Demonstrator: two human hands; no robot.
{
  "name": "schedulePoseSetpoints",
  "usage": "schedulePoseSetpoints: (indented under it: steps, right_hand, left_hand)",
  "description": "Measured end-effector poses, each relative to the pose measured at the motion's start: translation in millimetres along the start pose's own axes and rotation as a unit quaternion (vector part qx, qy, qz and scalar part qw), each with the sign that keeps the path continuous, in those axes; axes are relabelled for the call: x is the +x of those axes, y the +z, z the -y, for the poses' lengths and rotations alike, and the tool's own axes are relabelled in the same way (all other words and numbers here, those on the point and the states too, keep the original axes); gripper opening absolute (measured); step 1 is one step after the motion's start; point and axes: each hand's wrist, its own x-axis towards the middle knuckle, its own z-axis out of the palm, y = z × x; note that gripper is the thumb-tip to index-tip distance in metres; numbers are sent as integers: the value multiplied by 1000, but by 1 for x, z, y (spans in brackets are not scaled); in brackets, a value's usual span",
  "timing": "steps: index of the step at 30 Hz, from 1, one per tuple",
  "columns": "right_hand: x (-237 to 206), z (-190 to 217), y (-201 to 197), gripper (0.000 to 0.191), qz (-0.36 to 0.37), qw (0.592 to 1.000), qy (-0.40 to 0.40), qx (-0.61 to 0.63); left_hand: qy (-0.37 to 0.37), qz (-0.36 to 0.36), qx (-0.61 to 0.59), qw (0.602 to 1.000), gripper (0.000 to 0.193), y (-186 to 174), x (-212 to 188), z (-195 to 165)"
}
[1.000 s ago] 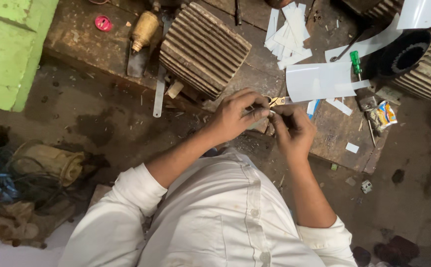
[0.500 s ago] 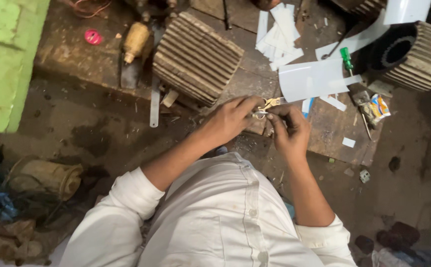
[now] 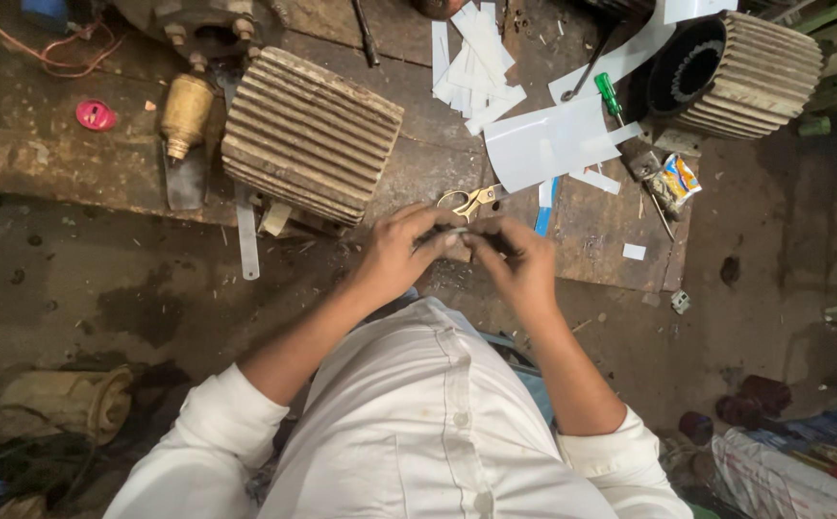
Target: The person cuts small strips of white insulating material with scissors and inserts them into the slots of a motor housing. They repeatedly cut and place the strips, occasionally adjusting the motor housing on the workbench.
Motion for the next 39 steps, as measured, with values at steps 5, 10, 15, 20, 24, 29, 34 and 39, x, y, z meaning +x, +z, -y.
schedulePoseSetpoints:
  steps: [5, 10, 15, 20, 24, 29, 34, 39]
  right_hand:
    - [-6, 31, 0, 16, -5, 985, -138, -100]
    - [-7, 42, 2, 15, -5, 988, -129, -82]
    - [-17, 23, 7, 16, -16, 987, -125, -105]
    - [-12, -5, 22, 10, -49, 988, -13, 144]
    - [-13, -16, 18, 8, -52, 991, 6, 126]
    - [-17, -17, 7, 10, -72, 987, -125, -76]
    - [-23, -14, 11, 9, -69, 994, -75, -29]
    - [-28, -16, 10, 15, -95, 963, -213, -132]
  left_hand:
    - [-10, -48, 7, 999, 14, 10, -3, 6]
    - [8, -76, -15, 997, 13, 10, -11, 6]
    - [-12, -48, -51, 997, 11, 11, -13, 11]
    - [-107, -38, -184, 976, 13, 24, -7, 13]
    - [-95, -27, -193, 976, 15, 24, -8, 9]
    - [-41, -18, -94, 995, 13, 20, -10, 14]
    - [-178, 43, -276, 944, 15, 37, -13, 33]
    - [-196, 53, -378, 903, 14, 48, -17, 47]
